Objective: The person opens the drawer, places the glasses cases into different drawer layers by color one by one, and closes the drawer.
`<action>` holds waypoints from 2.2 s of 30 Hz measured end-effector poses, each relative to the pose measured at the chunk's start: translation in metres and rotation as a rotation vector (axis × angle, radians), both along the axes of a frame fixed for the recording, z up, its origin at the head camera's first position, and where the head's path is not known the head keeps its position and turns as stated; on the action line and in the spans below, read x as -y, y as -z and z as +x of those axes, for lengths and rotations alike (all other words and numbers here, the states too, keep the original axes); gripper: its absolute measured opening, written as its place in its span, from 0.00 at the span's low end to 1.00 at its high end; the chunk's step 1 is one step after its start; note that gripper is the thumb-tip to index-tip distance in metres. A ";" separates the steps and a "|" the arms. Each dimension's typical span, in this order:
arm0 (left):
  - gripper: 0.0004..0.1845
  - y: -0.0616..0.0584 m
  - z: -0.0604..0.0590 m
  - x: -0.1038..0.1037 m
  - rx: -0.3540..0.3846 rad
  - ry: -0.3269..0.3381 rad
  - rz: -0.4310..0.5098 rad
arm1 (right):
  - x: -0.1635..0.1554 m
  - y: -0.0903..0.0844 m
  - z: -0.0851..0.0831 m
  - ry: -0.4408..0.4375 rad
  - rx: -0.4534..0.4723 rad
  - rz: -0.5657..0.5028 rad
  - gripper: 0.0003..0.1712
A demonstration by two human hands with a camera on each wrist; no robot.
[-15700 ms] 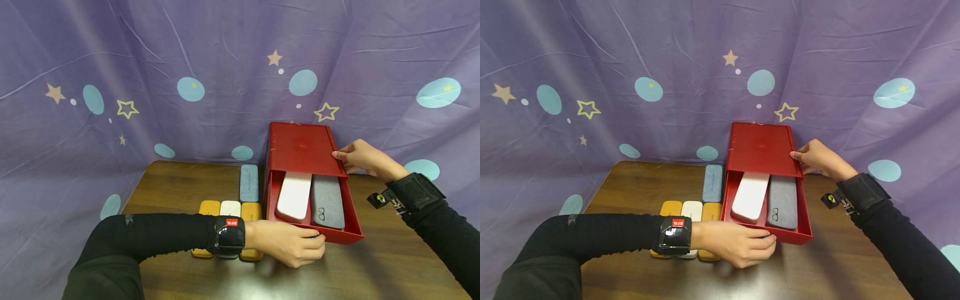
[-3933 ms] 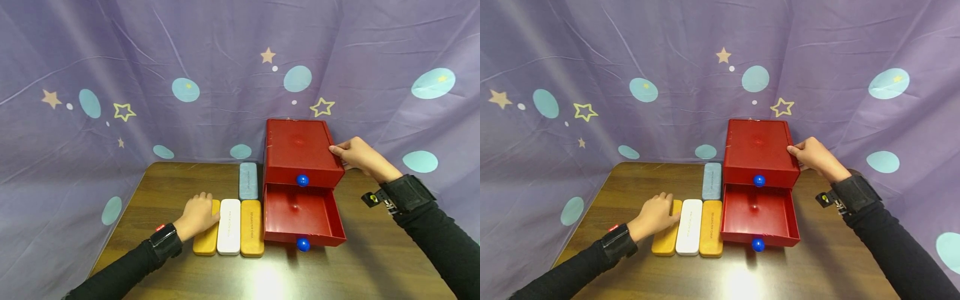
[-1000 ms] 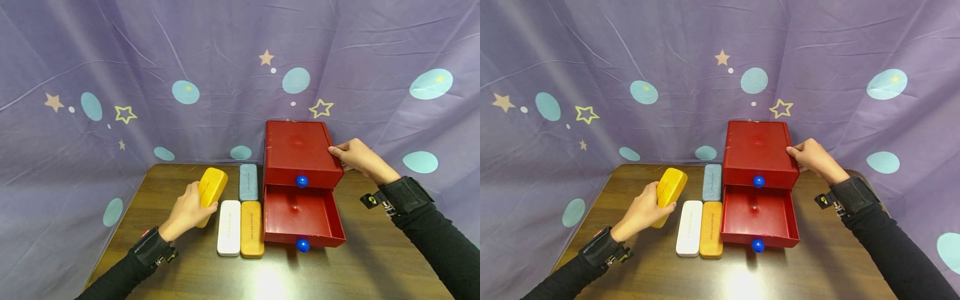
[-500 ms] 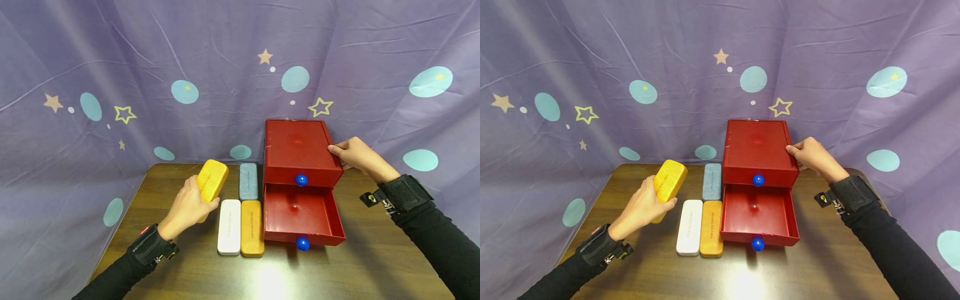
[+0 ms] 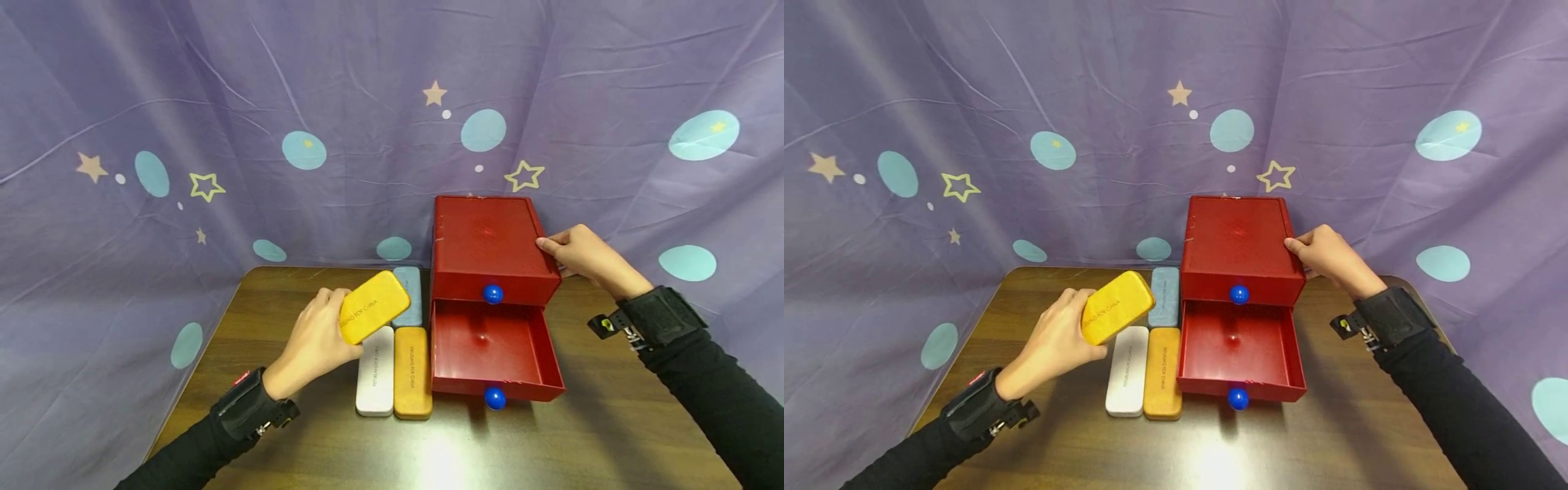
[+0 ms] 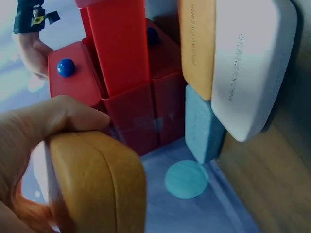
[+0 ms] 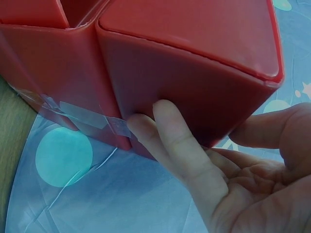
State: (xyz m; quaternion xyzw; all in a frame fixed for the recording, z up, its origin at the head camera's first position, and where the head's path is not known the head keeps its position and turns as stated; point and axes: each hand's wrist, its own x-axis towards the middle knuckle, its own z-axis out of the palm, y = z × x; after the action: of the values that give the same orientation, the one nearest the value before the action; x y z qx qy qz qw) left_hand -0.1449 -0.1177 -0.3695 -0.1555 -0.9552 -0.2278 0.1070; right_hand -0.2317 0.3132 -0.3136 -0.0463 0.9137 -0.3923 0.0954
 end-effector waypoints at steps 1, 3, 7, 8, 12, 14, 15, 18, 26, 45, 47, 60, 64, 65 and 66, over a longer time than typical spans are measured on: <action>0.46 -0.002 0.001 -0.001 -0.019 0.012 -0.006 | 0.000 0.000 0.000 0.000 -0.001 0.004 0.29; 0.47 -0.005 0.004 -0.003 -0.049 0.030 -0.023 | 0.001 0.000 0.001 -0.003 -0.002 0.006 0.29; 0.46 -0.010 0.008 -0.011 -0.093 0.057 -0.057 | 0.002 0.000 0.001 -0.001 -0.006 0.012 0.29; 0.45 -0.012 0.009 -0.014 -0.100 0.064 -0.063 | 0.002 0.000 0.001 -0.001 -0.007 0.012 0.29; 0.40 -0.020 0.014 -0.030 -0.064 0.085 -0.080 | 0.002 0.000 0.000 -0.004 -0.013 0.015 0.29; 0.37 -0.026 0.016 -0.039 -0.008 0.097 -0.090 | 0.002 0.000 0.000 -0.003 -0.016 0.018 0.29; 0.35 -0.029 0.016 -0.044 0.024 0.108 -0.095 | 0.002 0.000 0.000 -0.004 -0.017 0.018 0.29; 0.32 -0.037 0.017 -0.058 0.128 0.152 -0.116 | 0.002 0.000 0.001 -0.002 -0.018 0.020 0.29; 0.28 -0.052 0.006 -0.098 0.426 0.224 -0.166 | 0.003 0.000 0.001 0.005 -0.010 0.014 0.30; 0.21 -0.068 -0.012 -0.154 0.726 0.287 -0.218 | 0.001 0.000 0.000 0.011 -0.005 0.036 0.31; 0.21 -0.069 -0.014 -0.158 0.749 0.300 -0.199 | 0.002 0.000 0.000 0.015 -0.005 0.037 0.31; 0.23 -0.062 -0.022 -0.179 0.972 0.305 0.013 | 0.002 0.001 0.000 0.015 -0.006 0.039 0.31; 0.23 -0.055 -0.026 -0.185 1.023 0.269 0.070 | 0.002 0.001 0.000 0.015 -0.010 0.042 0.31; 0.23 -0.053 -0.028 -0.186 1.032 0.267 0.076 | 0.002 0.002 -0.001 0.015 -0.010 0.039 0.31; 0.23 -0.052 -0.029 -0.186 1.041 0.260 0.083 | 0.002 0.002 -0.001 0.015 -0.011 0.036 0.31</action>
State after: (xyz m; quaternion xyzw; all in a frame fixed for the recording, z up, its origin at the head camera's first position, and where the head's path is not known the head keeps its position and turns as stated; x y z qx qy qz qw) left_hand -0.1739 0.0687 -0.3179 -0.1347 -0.8451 -0.3235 -0.4038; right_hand -0.2328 0.3117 -0.3154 -0.0398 0.9215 -0.3763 0.0880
